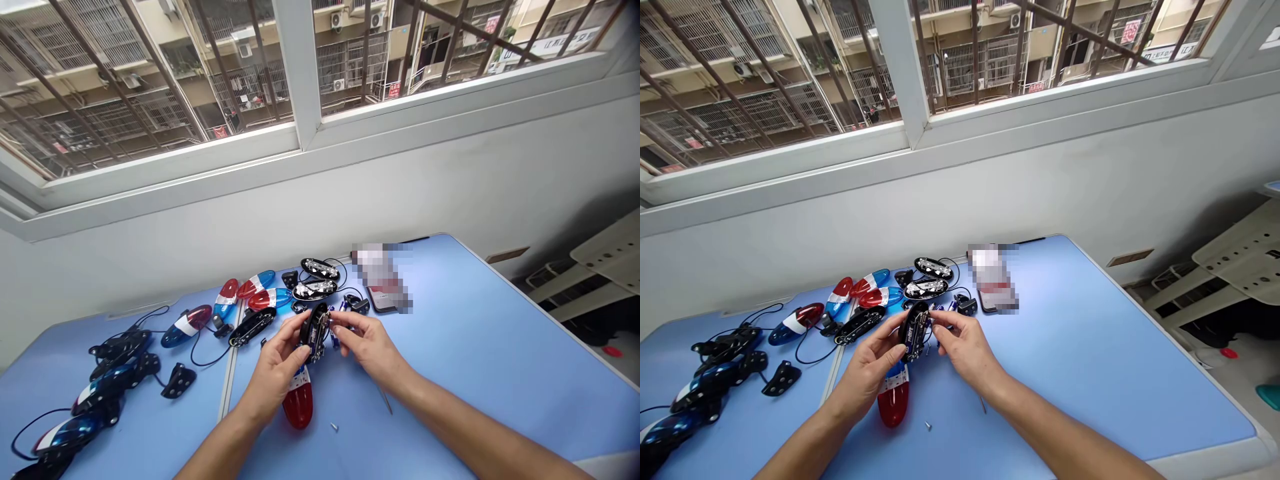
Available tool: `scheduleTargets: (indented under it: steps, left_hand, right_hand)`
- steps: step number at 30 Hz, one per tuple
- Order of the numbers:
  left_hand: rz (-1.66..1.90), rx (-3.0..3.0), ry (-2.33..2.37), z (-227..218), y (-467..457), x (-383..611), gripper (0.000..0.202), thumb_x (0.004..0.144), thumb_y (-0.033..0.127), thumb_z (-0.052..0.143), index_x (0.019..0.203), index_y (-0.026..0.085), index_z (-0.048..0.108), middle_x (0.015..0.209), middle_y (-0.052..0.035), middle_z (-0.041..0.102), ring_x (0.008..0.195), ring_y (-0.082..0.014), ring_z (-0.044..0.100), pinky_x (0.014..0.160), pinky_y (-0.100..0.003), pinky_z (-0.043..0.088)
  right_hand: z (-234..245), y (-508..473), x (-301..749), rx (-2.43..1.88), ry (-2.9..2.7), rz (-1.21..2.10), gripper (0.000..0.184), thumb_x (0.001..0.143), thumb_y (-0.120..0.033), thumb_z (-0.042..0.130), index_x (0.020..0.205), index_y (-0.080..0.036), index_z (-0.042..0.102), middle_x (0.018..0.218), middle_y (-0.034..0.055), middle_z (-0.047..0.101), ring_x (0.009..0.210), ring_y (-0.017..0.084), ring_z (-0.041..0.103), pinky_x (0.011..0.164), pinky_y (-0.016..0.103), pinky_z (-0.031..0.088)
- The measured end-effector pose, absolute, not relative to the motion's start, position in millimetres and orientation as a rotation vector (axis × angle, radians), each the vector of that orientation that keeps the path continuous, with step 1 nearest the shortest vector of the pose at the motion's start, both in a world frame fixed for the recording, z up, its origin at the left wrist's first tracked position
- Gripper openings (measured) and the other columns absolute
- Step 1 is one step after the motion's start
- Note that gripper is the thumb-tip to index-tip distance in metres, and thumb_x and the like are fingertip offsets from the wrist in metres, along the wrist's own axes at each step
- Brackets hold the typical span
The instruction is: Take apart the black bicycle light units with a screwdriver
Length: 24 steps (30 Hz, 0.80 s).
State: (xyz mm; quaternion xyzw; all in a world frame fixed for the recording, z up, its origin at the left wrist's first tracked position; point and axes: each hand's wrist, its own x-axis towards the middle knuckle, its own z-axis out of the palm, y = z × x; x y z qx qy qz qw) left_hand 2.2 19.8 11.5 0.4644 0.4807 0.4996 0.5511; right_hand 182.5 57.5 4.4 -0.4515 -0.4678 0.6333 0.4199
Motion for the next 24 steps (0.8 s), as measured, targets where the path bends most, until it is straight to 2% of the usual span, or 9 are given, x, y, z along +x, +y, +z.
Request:
scheduleTargets:
  steps: [2,6,9,14,17,19,22,24]
  left_hand:
    - [1.168,1.016,1.147,10.9,19.5,1.5,0.056,0.074,0.037,0.080,0.127,0.024,0.066,0.136,-0.0101,0.061,0.128,-0.0328,0.052,0.109,-0.043,0.041]
    - [1.113,0.888,1.141,10.2,19.1,1.7,0.059,0.071,0.036,0.082,0.127,0.024,0.066,0.122,-0.0103,0.069,0.110,-0.0288,0.063,0.091,-0.036,0.050]
    - [1.122,0.838,1.131,11.2,19.7,2.6,0.059,0.070,0.036,0.083,0.125,0.024,0.067,0.119,-0.0097,0.070,0.100,-0.0252,0.065,0.082,-0.031,0.051]
    - [1.145,0.819,1.109,15.7,21.0,2.0,0.058,0.072,0.035,0.082,0.127,0.025,0.065,0.129,-0.0089,0.065,0.104,-0.0241,0.063,0.083,-0.030,0.049]
    - [1.113,0.789,1.112,16.4,20.3,3.4,0.059,0.070,0.034,0.084,0.125,0.025,0.066,0.130,-0.0084,0.064,0.102,-0.0223,0.063,0.080,-0.028,0.050]
    - [1.102,0.772,1.106,15.8,20.0,4.7,0.059,0.067,0.034,0.086,0.123,0.024,0.068,0.128,-0.0083,0.065,0.100,-0.0213,0.064,0.080,-0.027,0.050]
    - [1.121,0.770,1.104,16.0,21.8,4.0,0.057,0.068,0.031,0.086,0.122,0.024,0.068,0.128,-0.0087,0.065,0.099,-0.0214,0.065,0.079,-0.027,0.052]
    - [1.157,0.776,1.093,17.8,24.8,0.7,0.056,0.069,0.029,0.084,0.122,0.022,0.068,0.129,-0.0098,0.065,0.099,-0.0224,0.066,0.078,-0.028,0.053]
  right_hand:
    - [4.4,57.0,182.1,-1.141,-1.182,1.587,0.036,0.071,-0.034,0.064,0.099,-0.015,0.076,0.061,-0.0023,0.058,0.052,0.011,0.049,0.052,0.026,0.038]
    - [4.0,56.8,181.7,-1.112,-1.149,1.588,0.044,0.070,-0.034,0.066,0.110,-0.017,0.073,0.080,-0.0001,0.064,0.053,0.009,0.051,0.053,0.026,0.040]
    - [4.0,56.8,181.3,-1.096,-1.170,1.606,0.037,0.070,-0.032,0.066,0.103,-0.016,0.074,0.073,-0.0017,0.062,0.054,0.010,0.050,0.056,0.027,0.042]
    - [4.1,56.4,181.8,-1.139,-1.204,1.576,0.021,0.070,-0.032,0.066,0.085,-0.016,0.070,0.068,-0.0026,0.061,0.058,0.011,0.051,0.058,0.026,0.042]
    - [2.3,56.1,180.5,-1.133,-1.176,1.626,0.031,0.069,-0.038,0.069,0.092,-0.018,0.065,0.074,-0.0030,0.061,0.052,0.009,0.050,0.050,0.024,0.038]
    - [0.6,56.9,179.2,-1.135,-1.147,1.675,0.036,0.067,-0.039,0.070,0.094,-0.018,0.063,0.068,-0.0051,0.058,0.047,0.008,0.047,0.045,0.022,0.033]
    - [-1.6,60.7,179.3,-1.167,-1.129,1.709,0.028,0.063,-0.038,0.071,0.080,-0.018,0.060,0.057,-0.0065,0.054,0.044,0.007,0.044,0.043,0.021,0.027]
    - [-2.5,64.8,181.3,-1.193,-1.102,1.701,0.026,0.063,-0.037,0.070,0.073,-0.019,0.056,0.056,-0.0054,0.057,0.042,0.006,0.042,0.041,0.020,0.025]
